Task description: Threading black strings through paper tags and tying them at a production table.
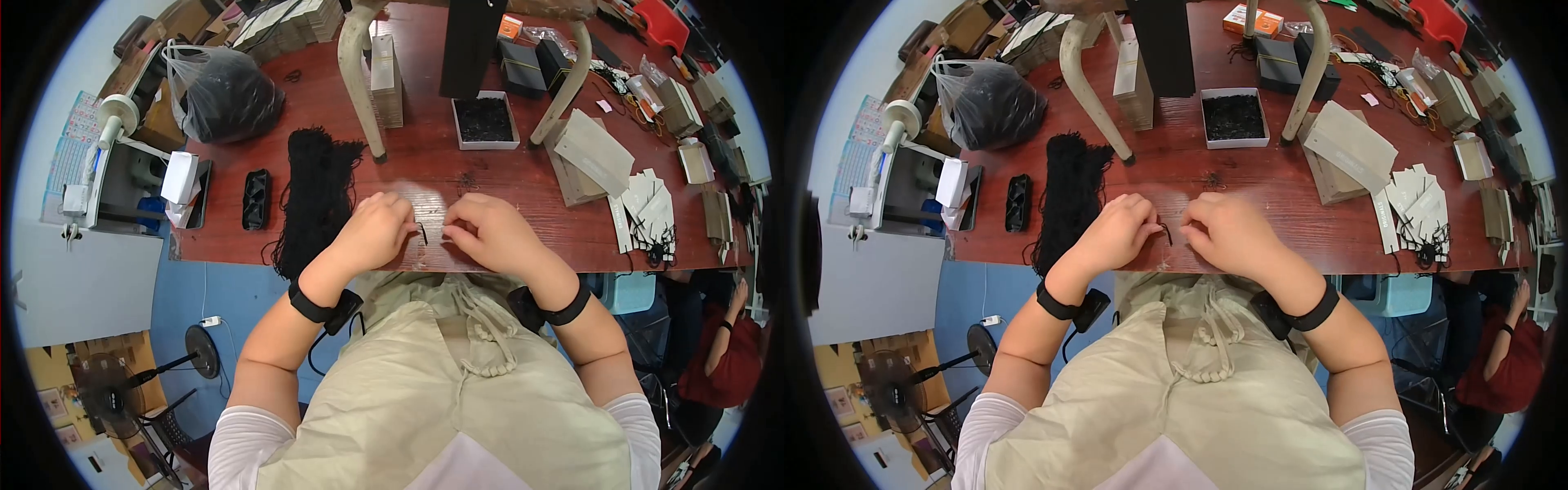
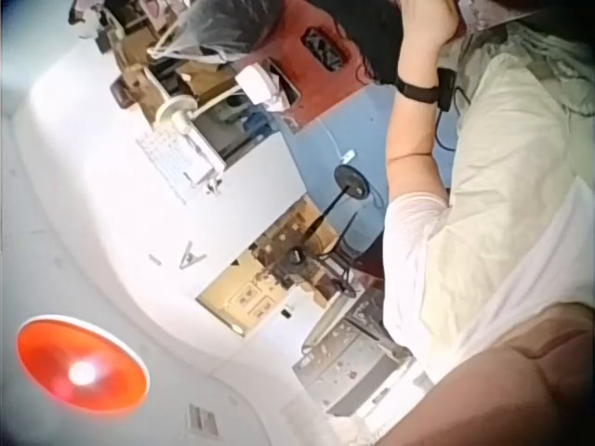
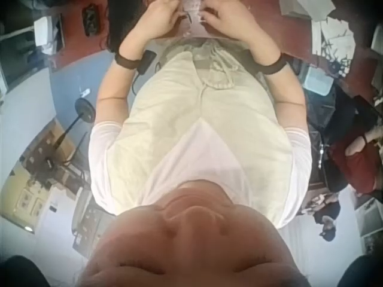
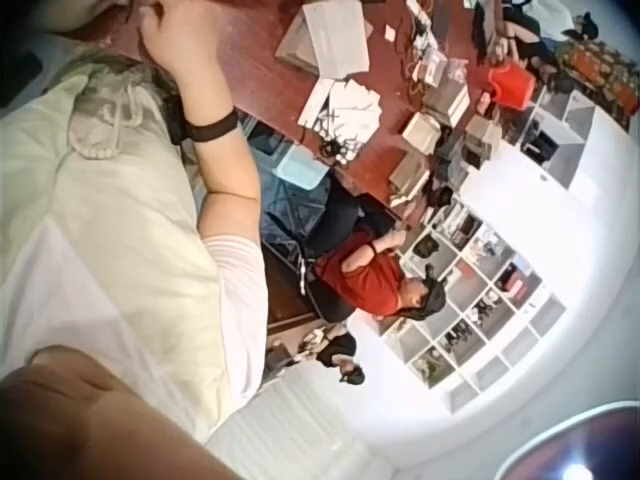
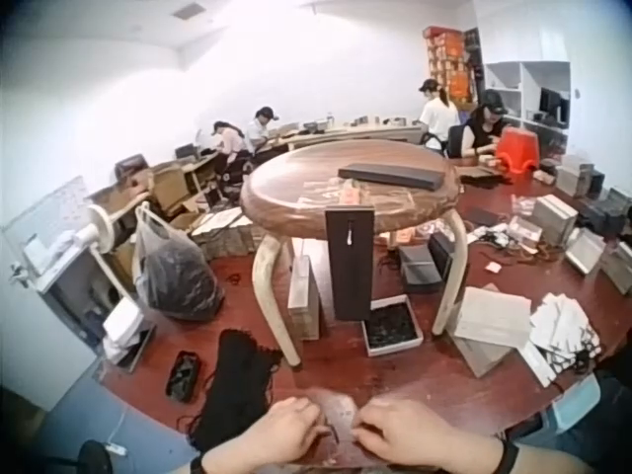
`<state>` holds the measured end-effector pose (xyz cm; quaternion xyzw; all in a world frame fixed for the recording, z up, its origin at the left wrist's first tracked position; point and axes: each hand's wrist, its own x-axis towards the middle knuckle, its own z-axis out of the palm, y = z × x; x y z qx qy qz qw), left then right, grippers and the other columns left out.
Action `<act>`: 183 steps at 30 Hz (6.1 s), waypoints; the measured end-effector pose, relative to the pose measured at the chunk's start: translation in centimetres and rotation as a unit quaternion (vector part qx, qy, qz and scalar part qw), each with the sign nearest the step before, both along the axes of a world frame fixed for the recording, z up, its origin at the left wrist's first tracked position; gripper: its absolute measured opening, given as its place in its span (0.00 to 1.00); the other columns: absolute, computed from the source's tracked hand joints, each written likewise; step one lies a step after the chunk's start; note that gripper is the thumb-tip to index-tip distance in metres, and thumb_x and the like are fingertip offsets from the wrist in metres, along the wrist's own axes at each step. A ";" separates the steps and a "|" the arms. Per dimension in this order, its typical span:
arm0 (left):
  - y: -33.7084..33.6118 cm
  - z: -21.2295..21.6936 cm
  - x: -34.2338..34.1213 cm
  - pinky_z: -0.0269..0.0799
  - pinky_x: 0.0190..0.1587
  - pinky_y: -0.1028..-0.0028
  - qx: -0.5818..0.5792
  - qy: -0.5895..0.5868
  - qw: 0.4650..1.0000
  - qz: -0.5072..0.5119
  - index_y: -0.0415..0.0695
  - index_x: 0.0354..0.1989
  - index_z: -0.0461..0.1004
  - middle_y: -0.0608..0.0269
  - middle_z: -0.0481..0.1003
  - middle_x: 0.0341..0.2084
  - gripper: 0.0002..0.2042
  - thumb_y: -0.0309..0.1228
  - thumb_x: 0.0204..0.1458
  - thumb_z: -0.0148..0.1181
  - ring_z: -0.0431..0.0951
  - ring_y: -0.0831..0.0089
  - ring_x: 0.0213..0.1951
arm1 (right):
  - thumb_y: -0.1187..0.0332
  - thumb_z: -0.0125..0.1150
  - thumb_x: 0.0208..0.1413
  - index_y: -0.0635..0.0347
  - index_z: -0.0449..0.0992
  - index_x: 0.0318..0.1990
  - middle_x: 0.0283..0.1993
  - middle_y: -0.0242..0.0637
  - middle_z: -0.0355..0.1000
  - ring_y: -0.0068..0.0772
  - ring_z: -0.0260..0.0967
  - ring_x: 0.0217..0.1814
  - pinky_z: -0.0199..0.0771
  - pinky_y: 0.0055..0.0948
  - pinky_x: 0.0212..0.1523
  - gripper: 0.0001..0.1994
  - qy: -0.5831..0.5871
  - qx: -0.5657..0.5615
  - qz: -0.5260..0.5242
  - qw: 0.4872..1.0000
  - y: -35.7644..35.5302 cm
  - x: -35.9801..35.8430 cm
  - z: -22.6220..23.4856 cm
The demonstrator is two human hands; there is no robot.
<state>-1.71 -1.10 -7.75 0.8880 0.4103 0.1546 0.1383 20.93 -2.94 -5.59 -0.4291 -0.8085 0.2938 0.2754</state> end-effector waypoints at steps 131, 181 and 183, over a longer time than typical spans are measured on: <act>0.4 3.6 3.1 0.64 0.30 0.85 -0.496 -0.461 0.720 0.153 0.38 0.35 0.77 0.73 0.73 0.25 0.06 0.29 0.54 0.60 0.68 0.88 0.27 | 0.72 0.64 0.45 0.64 0.70 0.31 0.24 0.44 0.73 0.46 0.72 0.29 0.69 0.38 0.31 0.09 -0.014 -0.097 -0.225 0.969 5.9 3.5 -1.8; -0.8 4.9 3.8 0.58 0.26 0.87 -0.411 -0.472 0.776 0.085 0.40 0.38 0.75 0.74 0.71 0.25 0.06 0.28 0.56 0.57 0.65 0.89 0.25 | 0.75 0.49 0.60 0.61 0.68 0.38 0.30 0.35 0.72 0.26 0.74 0.33 0.75 0.22 0.34 0.02 0.415 -0.395 -0.019 0.819 1.1 2.1 3.4; -0.8 4.6 3.7 0.59 0.27 0.87 -0.413 -0.478 0.771 0.079 0.40 0.38 0.75 0.74 0.71 0.25 0.06 0.29 0.56 0.57 0.66 0.88 0.26 | 0.75 0.50 0.59 0.61 0.68 0.38 0.30 0.35 0.72 0.27 0.75 0.36 0.75 0.22 0.36 0.02 0.407 -0.398 -0.033 0.822 1.2 2.0 3.7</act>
